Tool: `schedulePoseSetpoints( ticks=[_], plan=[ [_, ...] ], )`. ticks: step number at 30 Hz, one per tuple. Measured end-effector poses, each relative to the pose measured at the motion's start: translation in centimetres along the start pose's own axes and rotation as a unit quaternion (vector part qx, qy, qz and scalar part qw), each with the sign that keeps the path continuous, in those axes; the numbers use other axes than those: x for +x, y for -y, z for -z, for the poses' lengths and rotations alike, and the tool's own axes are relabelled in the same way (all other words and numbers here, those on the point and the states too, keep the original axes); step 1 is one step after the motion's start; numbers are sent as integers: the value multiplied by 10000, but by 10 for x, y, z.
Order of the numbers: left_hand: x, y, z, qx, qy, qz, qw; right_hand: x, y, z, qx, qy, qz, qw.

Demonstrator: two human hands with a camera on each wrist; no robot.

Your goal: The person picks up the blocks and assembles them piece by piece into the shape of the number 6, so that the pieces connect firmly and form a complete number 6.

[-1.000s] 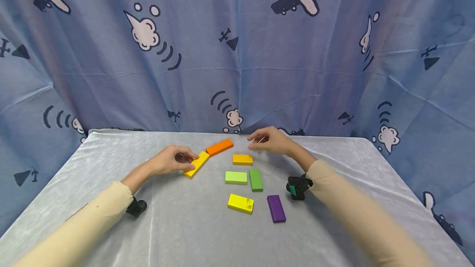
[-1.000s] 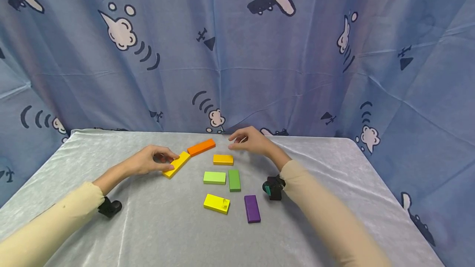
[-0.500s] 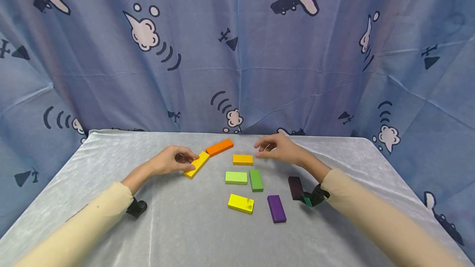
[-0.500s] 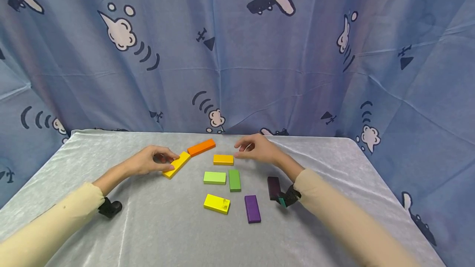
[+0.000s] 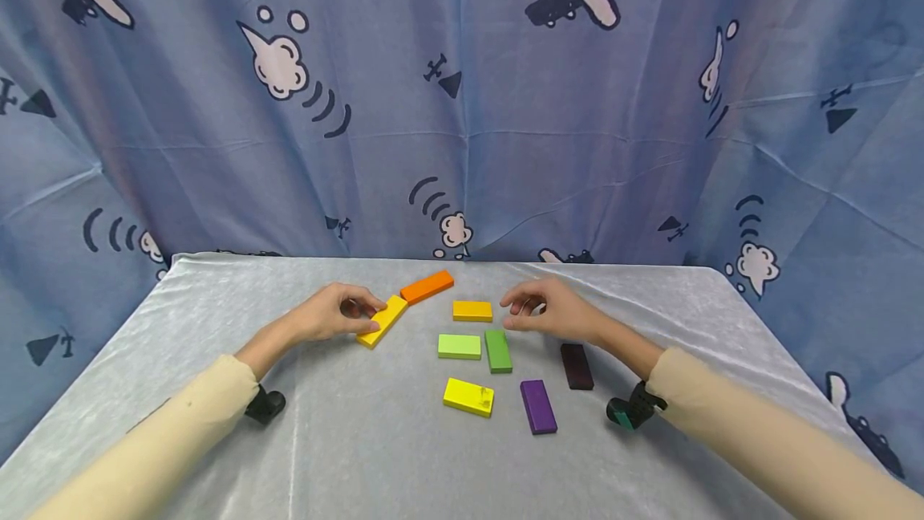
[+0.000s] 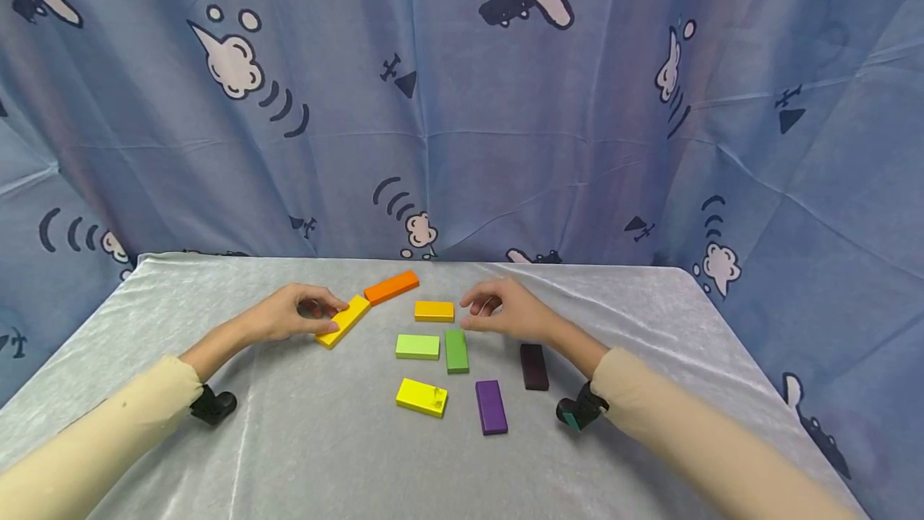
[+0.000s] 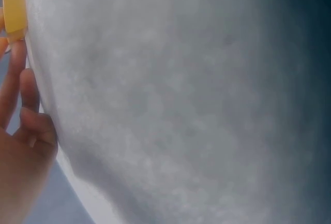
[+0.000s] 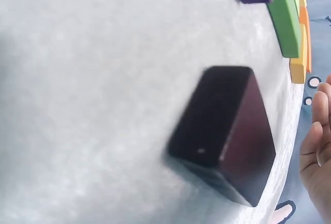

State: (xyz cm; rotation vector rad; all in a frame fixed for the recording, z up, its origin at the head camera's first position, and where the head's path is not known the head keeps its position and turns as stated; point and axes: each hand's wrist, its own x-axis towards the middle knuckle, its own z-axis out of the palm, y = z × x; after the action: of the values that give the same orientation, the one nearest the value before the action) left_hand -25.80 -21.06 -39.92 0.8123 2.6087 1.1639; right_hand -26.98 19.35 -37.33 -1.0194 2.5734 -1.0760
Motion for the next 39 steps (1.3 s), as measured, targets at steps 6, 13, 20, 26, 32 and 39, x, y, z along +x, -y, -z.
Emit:
schedulePoseSetpoints(
  ticks=[6, 13, 20, 26, 32, 39],
  plan=[
    [0, 0, 0, -40, -8, -1, 10000, -6, 5, -4, 72, -74, 86, 9999],
    [0, 0, 0, -71, 18, 25, 10000, -7, 7, -15, 129, -226, 108, 9996],
    [0, 0, 0, -95, 25, -13, 10000, -5, 14, -28, -99, -384, -104, 9992],
    [0, 0, 1, -74, 28, -52, 10000, -3, 21, -41, -104, -406, -48, 9991],
    [0, 0, 1, -50, 32, -17, 10000, -2, 25, -53, -56, -470, 23, 9989],
    [0, 1, 0, -48, 16, 16, 10000, 0, 31, -58, -110, -486, 12, 9988]
  ],
)
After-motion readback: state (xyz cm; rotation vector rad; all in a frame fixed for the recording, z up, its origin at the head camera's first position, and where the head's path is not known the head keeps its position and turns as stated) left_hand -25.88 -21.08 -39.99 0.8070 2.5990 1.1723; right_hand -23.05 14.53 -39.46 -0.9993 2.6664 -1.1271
